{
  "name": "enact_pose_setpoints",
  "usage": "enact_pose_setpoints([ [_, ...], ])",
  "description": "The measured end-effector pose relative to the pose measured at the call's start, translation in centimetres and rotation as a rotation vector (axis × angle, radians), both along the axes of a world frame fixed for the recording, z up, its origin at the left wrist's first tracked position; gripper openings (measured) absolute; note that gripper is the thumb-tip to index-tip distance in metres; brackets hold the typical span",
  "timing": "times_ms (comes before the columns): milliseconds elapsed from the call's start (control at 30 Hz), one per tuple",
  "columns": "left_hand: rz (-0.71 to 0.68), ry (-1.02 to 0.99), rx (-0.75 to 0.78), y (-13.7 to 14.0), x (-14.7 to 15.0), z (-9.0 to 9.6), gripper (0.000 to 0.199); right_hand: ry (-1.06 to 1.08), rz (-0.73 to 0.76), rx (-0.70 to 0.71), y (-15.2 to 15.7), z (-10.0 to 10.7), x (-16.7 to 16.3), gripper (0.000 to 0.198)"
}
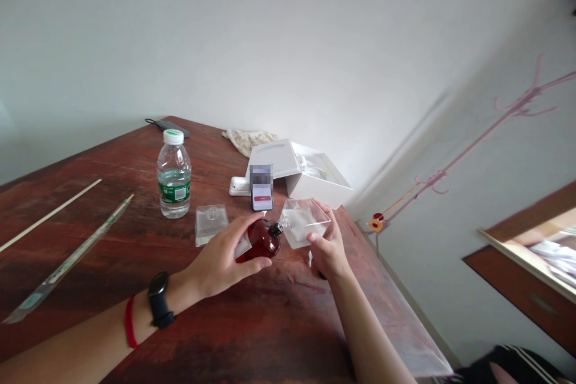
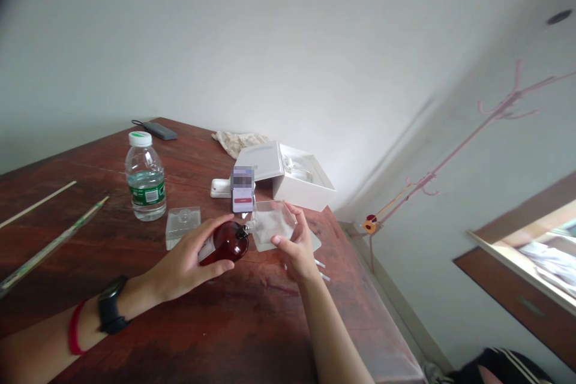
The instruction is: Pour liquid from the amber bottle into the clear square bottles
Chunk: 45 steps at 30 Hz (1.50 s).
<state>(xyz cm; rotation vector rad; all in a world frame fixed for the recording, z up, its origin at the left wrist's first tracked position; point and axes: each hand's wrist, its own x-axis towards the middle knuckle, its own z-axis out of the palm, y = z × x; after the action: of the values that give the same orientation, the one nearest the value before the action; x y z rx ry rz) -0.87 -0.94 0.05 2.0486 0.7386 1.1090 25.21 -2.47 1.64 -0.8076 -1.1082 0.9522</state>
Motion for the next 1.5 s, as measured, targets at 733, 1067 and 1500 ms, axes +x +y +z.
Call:
enact_pose_setpoints([
  [733,-0.004,-0.006,0.003,-0.02,-0.01,-0.18,0.076,-0.015,-0.008,0.000,-0.10,0.03,0.00,0.077],
  [1067,-0.011,-0.002,0.004,-0.17,-0.11,-0.18,0.074,-0.035,-0.020,0.007,-0.11,0.00,0.03,0.077],
  [1500,0.004,-0.001,0.008,-0.13,-0.02,0.04,0.075,-0.028,-0.021,-0.008,-0.28,0.27,-0.10,0.075],
])
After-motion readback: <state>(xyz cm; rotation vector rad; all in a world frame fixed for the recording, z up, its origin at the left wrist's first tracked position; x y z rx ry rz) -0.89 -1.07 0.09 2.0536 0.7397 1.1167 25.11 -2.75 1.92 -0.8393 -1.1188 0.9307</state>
